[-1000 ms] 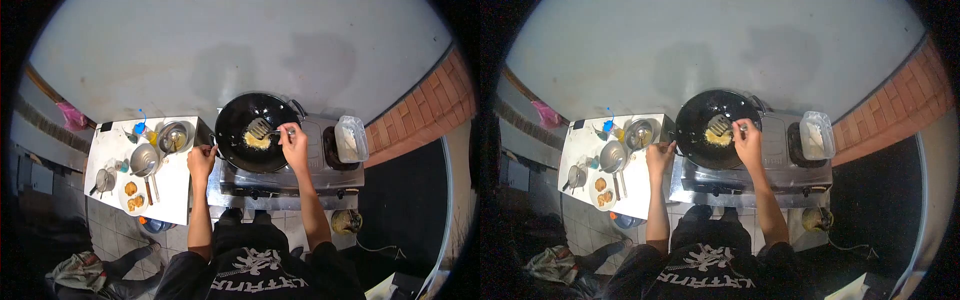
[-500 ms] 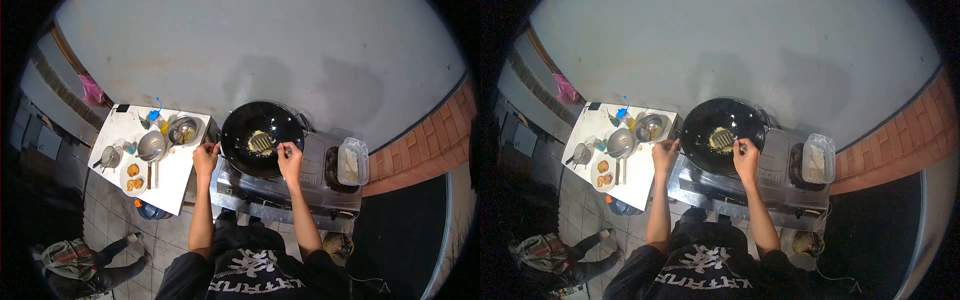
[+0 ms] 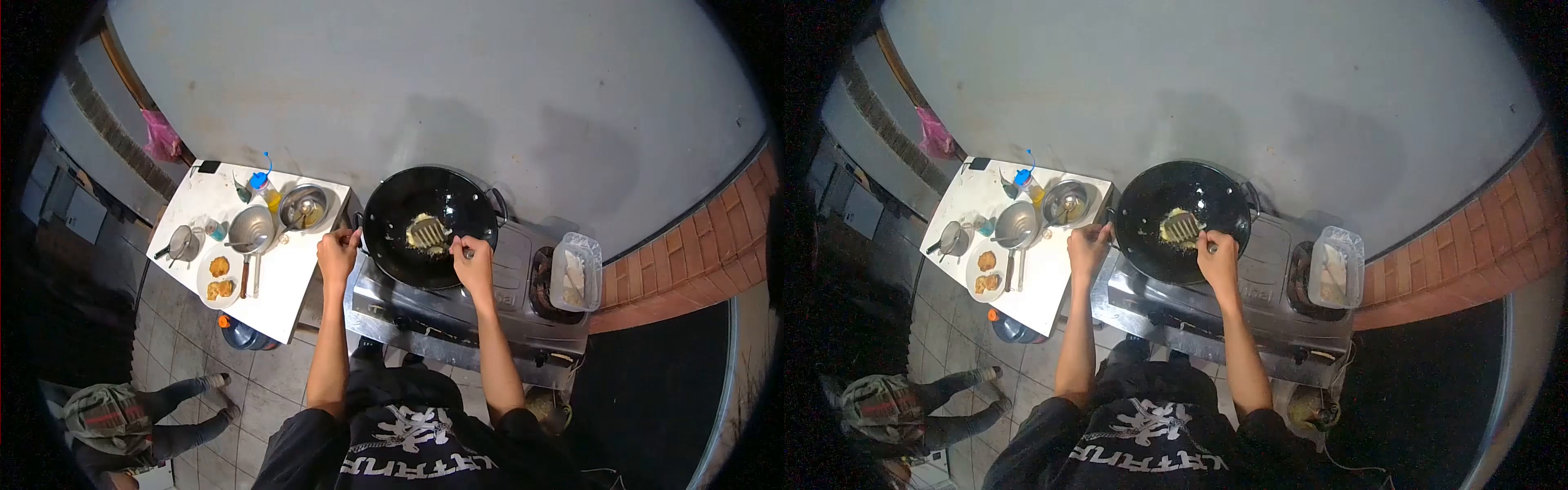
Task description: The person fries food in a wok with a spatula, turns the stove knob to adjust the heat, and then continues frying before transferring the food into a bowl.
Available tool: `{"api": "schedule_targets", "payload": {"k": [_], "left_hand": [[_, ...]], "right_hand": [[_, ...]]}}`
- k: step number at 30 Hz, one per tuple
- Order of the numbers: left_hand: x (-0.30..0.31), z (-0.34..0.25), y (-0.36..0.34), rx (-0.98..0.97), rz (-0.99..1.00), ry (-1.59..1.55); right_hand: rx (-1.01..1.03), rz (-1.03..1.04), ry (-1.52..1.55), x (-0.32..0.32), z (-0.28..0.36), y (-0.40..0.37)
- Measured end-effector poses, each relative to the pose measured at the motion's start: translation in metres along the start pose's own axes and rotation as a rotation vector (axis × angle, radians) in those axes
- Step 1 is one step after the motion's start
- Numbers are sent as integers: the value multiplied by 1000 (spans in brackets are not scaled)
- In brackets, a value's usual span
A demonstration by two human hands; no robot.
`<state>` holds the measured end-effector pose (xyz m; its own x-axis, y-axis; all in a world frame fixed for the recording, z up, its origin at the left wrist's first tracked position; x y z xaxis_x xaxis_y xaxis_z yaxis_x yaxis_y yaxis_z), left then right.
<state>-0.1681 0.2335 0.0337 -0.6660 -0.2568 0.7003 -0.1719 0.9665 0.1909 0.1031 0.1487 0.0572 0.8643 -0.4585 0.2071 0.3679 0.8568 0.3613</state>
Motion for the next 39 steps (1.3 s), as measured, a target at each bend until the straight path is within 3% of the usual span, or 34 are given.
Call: {"api": "schedule_targets", "payload": {"k": [27, 33, 39], "left_hand": [[16, -15, -22, 36, -35, -1], [18, -15, -18, -27, -48, -14], [18, -17, -19, -5, -15, 19]], "right_hand": [[-93, 15, -12, 6, -3, -4], [-50, -30, 138, 6, 13, 12], [136, 169, 43, 9, 36, 47]]}}
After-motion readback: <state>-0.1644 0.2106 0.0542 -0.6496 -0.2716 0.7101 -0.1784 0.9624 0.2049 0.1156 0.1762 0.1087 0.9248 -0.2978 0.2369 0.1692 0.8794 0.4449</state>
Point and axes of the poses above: each hand's wrist, its own y-axis towards the middle knuckle, its own x-axis out of the back of the hand, z = x × y, the point moved 4 cm from there along y, towards the middle knuckle, and after that the axes turned 11 degrees about y, right-handed, at the moved point
